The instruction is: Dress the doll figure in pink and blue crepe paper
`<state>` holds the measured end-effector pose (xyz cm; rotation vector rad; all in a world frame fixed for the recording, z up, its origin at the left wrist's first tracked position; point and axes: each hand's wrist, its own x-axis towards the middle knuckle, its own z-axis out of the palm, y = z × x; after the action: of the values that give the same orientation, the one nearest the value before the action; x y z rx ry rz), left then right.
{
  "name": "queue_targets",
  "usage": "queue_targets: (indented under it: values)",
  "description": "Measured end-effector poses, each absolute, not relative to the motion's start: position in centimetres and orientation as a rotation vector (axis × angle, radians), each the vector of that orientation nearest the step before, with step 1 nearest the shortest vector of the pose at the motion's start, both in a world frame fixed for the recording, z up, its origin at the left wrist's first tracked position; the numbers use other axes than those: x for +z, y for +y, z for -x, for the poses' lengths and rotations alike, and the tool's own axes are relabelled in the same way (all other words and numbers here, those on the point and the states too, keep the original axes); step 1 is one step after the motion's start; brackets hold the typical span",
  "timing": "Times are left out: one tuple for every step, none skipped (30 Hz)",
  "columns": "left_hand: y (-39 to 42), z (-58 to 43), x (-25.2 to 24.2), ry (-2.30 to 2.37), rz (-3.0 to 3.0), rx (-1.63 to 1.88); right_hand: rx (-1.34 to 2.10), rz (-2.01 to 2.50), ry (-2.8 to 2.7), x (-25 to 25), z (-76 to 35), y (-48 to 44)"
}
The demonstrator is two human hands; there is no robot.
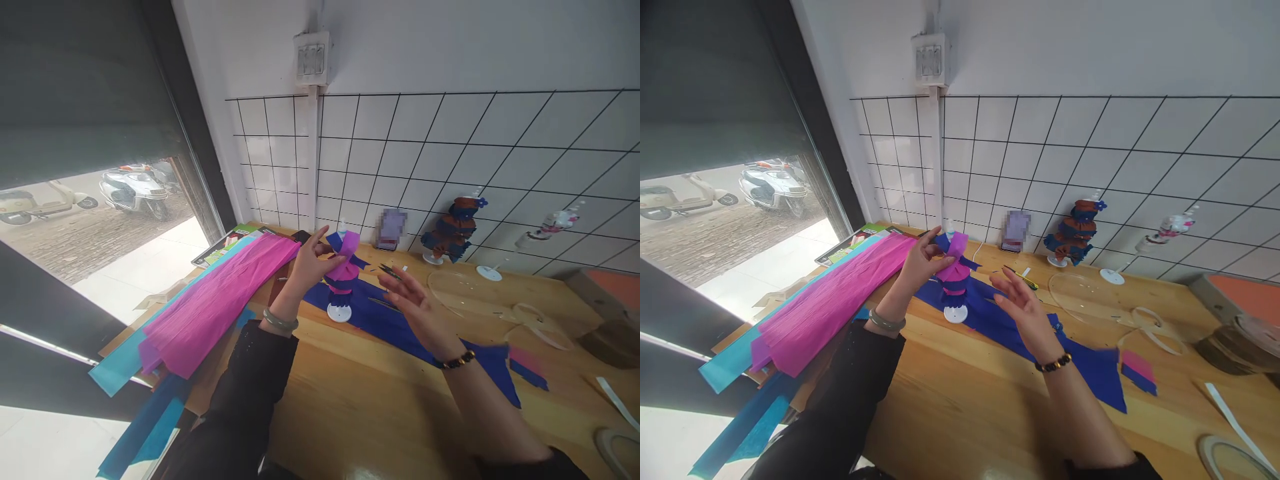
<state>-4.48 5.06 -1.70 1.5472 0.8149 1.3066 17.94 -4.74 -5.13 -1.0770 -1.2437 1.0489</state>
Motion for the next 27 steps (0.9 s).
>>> queue_targets:
  values:
    - [5.5,4.5,-1.5,0.825,-1.495,1.310,1.067,1.094,-1.231,-5.7,-18.4,-5.8]
    - [5.9,4.4,-1.3,0.828,-1.432,1.319,1.089,1.118,-1.228,-6.3,-18.8,-6.9]
    - [6.4,4.4,-1.0,0.823,-1.367,1.327,1.112,1.151,-1.228,-6.9,-19.0,-8.0]
    - [6.8,4.3,-0.6,0.821,-1.306,1.316,1.127,1.186,-1.223,-7.5,-19.3,-9.1]
    - [7.2,4.1,-0.3,0.824,-1.247,1.317,1.129,1.218,-1.213,-8.0,-19.5,-10.1]
    - [7.5,4.0,0.0,0.831,-1.204,1.313,1.118,1.248,-1.197,-8.4,-19.7,-10.9]
    - [7.7,3.8,0.3,0.844,-1.172,1.308,1.101,1.276,-1.173,-8.8,-19.9,-11.7]
    - [7.8,3.5,0.5,0.862,-1.151,1.305,1.089,1.299,-1.150,-9.2,-20.1,-12.3]
    - [7.9,3.2,0.7,0.882,-1.141,1.300,1.077,1.317,-1.130,-9.5,-20.4,-12.9]
    - [7.9,2.9,0.8,0.900,-1.135,1.298,1.064,1.332,-1.116,-9.7,-20.7,-13.3]
    - [7.8,2.6,1.0,0.913,-1.135,1.299,1.051,1.345,-1.110,-9.8,-21.0,-13.7]
    - [7.7,2.2,1.1,0.924,-1.136,1.300,1.038,1.353,-1.112,-10.0,-21.2,-14.0]
    - [7.6,1.8,1.1,0.934,-1.139,1.300,1.027,1.360,-1.119,-10.0,-21.4,-14.2]
    - [7.4,1.4,1.2,0.941,-1.144,1.296,1.019,1.366,-1.128,-10.1,-21.6,-14.4]
    - [7.2,1.0,1.3,0.944,-1.155,1.283,1.017,1.367,-1.137,-10.2,-21.7,-14.6]
    - [6.9,0.6,1.4,0.948,-1.171,1.266,1.020,1.363,-1.143,-10.2,-21.8,-14.6]
    - [6.6,0.3,1.4,0.951,-1.192,1.247,1.021,1.357,-1.145,-10.3,-21.8,-14.7]
    - [6.2,0.0,1.4,0.949,-1.217,1.227,1.018,1.350,-1.141,-10.3,-21.9,-14.7]
    - [5.8,-0.3,1.5,0.942,-1.246,1.205,1.011,1.344,-1.134,-10.3,-21.9,-14.6]
    - [5.2,-0.6,1.4,0.934,-1.275,1.178,0.999,1.338,-1.124,-10.1,-22.0,-14.5]
    - [4.5,-0.9,1.4,0.921,-1.304,1.145,0.983,1.331,-1.114,-9.8,-22.1,-14.3]
    - [3.8,-1.2,1.4,0.905,-1.341,1.109,0.963,1.325,-1.105,-9.3,-22.3,-14.0]
    - [2.9,-1.5,1.4,0.878,-1.378,1.078,0.940,1.313,-1.100,-8.7,-22.5,-13.6]
    - [2.1,-1.8,1.4,0.849,-1.433,1.041,0.916,1.301,-1.097,-7.9,-22.7,-13.2]
    - [1.2,-2.1,1.4,0.820,-1.490,1.024,0.887,1.283,-1.091,-6.9,-22.9,-12.7]
    - [0.3,-2.5,1.5,0.793,-1.545,0.978,0.856,1.258,-1.085,-5.8,-23.1,-12.2]
    - [-0.5,-2.8,1.6,0.777,-1.598,0.942,0.820,1.230,-1.066,-4.7,-23.2,-11.7]
